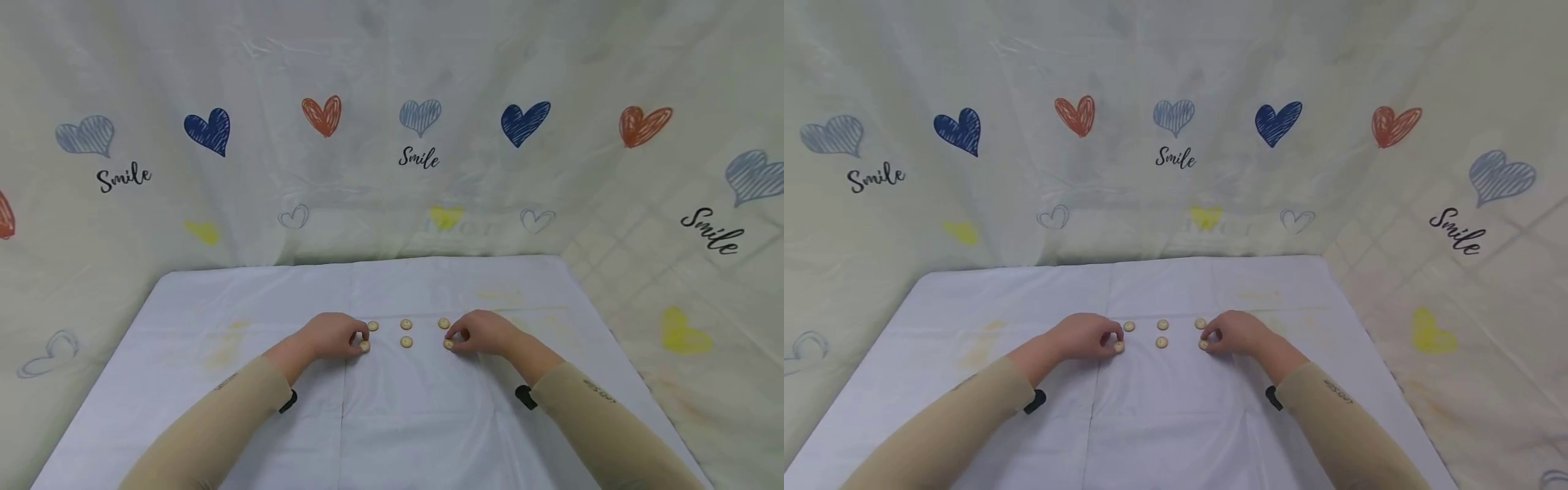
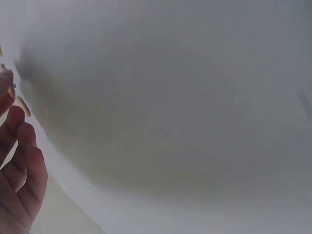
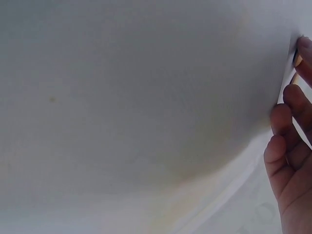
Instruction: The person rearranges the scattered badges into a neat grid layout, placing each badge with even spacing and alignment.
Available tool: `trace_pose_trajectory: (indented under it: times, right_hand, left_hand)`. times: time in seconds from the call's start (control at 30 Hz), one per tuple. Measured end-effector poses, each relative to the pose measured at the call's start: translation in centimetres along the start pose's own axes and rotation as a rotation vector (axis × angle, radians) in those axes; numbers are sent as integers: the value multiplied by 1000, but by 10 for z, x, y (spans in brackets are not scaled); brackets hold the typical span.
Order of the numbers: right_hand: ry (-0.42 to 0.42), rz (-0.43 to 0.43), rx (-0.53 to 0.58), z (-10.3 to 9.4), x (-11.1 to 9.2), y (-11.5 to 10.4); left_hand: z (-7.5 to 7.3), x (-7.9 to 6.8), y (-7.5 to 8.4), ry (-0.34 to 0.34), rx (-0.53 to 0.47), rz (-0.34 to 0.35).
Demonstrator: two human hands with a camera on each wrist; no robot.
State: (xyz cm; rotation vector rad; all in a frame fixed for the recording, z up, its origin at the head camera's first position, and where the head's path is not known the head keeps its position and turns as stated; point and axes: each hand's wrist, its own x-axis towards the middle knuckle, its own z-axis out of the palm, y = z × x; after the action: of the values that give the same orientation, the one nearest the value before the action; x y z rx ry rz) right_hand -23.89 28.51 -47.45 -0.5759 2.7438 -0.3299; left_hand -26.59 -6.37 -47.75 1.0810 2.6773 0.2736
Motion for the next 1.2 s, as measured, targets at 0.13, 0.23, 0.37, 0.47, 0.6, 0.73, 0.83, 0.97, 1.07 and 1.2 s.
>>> trace_pose_trajectory:
  times: [0.13, 0.23, 0.37, 0.47, 0.6, 0.73, 0.83, 0.97, 1.07, 1.2]
  right_hand:
    - [-4, 9, 10, 1, -2, -2]
    - [-5, 10, 16, 2, -4, -3]
    - [5, 0, 14, 3, -7, -5]
    - [21, -20, 1, 3, -7, -5]
    - [33, -47, -15, 5, -6, -4]
    - [44, -59, -8, 6, -5, -3]
    - [56, -60, 5, 6, -4, -1]
    - [60, -55, 16, 7, -4, 1]
    - [58, -49, 11, 12, -5, 3]
    - [69, -29, 20, 17, -6, 6]
  left_hand:
    - [4, 5, 3, 10, 45, 21]
    - [6, 7, 4, 21, 62, 25]
    - [7, 6, 5, 36, 62, 14]
    - [7, 5, 6, 45, 58, 6]
    - [9, 2, 6, 38, 54, -19]
    - [9, -2, 5, 34, 30, -67]
    - [7, -7, 4, 39, 36, -91]
    - [4, -20, 4, 40, 45, -104]
    - [4, -34, 6, 46, 30, -112]
    - [8, -50, 9, 76, 11, -113]
